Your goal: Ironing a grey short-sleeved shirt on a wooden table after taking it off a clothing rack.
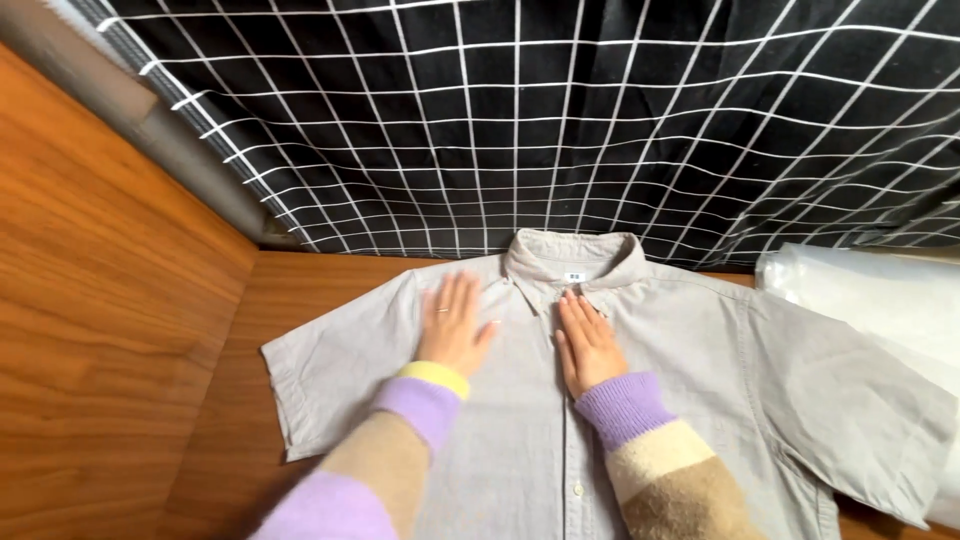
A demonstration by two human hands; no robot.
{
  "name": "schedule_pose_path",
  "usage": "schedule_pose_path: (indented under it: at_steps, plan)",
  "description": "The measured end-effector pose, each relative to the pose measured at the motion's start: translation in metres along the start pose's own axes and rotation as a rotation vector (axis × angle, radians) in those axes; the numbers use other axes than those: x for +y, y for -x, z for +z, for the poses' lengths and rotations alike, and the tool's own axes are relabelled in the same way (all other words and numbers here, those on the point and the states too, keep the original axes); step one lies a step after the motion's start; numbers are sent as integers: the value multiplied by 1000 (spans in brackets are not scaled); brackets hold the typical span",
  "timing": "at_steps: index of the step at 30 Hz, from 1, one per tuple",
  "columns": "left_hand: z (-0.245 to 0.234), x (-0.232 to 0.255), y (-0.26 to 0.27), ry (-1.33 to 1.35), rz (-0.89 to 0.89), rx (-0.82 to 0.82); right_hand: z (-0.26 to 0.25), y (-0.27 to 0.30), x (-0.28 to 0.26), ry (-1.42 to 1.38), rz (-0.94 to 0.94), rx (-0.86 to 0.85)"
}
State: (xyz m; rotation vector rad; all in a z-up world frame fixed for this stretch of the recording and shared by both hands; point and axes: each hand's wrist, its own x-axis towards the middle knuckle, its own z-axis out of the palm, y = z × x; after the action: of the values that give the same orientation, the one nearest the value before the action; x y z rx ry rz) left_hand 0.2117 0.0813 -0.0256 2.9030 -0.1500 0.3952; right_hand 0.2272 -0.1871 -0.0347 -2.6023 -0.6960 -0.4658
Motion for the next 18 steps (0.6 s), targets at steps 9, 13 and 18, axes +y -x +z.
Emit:
schedule_pose_path:
  at_steps: [9,13,18]
  plan:
    - [-59,-214,122,-280,-600,-278,11,1,3,30,21,20]
    - [-73,-191,120,-320,-761,-377,14,2,3,60,15,50]
    - [-64,-44,39,-102,-402,-103,11,-2,4,-73,-2,116]
